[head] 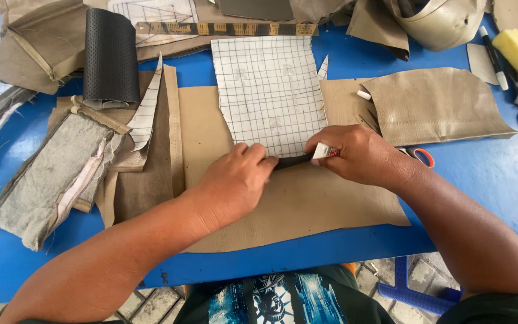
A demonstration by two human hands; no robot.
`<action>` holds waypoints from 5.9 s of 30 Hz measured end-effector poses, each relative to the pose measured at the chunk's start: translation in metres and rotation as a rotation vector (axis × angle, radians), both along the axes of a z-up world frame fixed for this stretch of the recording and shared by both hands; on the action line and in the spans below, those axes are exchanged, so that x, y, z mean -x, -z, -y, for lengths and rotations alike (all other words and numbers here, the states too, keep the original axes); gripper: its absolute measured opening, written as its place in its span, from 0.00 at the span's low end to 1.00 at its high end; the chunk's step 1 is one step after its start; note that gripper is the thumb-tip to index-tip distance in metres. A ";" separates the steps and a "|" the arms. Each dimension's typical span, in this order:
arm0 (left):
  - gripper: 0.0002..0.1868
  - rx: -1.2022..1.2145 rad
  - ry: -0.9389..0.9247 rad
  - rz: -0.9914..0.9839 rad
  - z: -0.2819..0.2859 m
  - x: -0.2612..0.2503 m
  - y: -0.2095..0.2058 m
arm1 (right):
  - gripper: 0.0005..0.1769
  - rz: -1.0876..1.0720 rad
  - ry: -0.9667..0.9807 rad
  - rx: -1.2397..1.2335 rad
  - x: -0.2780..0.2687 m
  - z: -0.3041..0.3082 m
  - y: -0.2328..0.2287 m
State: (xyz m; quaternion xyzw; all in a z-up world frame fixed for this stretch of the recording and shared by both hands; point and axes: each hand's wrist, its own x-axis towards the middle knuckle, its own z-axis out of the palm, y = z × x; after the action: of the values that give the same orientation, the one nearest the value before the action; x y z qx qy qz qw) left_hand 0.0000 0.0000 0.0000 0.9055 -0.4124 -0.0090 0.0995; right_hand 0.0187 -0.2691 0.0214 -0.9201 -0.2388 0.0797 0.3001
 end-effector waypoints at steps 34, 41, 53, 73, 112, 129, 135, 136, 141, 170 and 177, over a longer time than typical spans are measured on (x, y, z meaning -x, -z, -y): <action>0.52 -0.107 -0.066 0.300 0.013 0.023 0.033 | 0.12 -0.017 0.016 -0.612 -0.032 -0.110 0.021; 0.52 -0.119 -0.048 0.270 0.011 0.021 0.022 | 0.15 0.013 0.034 -0.302 -0.025 -0.068 -0.010; 0.09 -0.011 -0.030 0.380 0.004 -0.005 0.025 | 0.17 0.127 0.045 -0.246 -0.027 0.019 0.012; 0.12 0.037 -0.097 0.483 -0.003 -0.008 0.026 | 0.10 0.062 0.159 0.393 -0.002 -0.019 0.003; 0.53 -0.132 0.029 0.100 0.013 0.037 0.011 | 0.08 -0.162 -0.073 -0.633 -0.037 -0.140 0.011; 0.57 -0.099 0.049 0.115 0.011 0.033 0.008 | 0.06 -0.177 0.143 -0.268 -0.024 -0.015 -0.017; 0.40 -0.135 0.050 -0.003 0.013 0.015 -0.014 | 0.07 0.026 0.016 -0.149 -0.025 0.022 0.012; 0.40 -0.137 0.051 0.000 0.014 0.012 -0.015 | 0.07 0.029 0.017 -0.150 -0.017 0.010 -0.007; 0.19 0.043 0.033 0.081 0.004 -0.004 0.007 | 0.09 0.064 -0.115 -0.014 -0.006 -0.009 -0.009; 0.51 -0.078 -0.093 0.094 0.013 0.015 0.002 | 0.13 -0.229 0.080 -0.604 -0.046 -0.107 -0.005; 0.51 -0.084 -0.070 0.037 0.013 0.011 -0.001 | 0.09 -0.134 -0.048 -0.375 -0.052 -0.116 -0.001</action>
State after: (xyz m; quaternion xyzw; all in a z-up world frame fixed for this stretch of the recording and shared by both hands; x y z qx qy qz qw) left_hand -0.0114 -0.0134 0.0005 0.9228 -0.3814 -0.0060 0.0540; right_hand 0.0703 -0.1530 0.0226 -0.8349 -0.2507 0.1018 0.4793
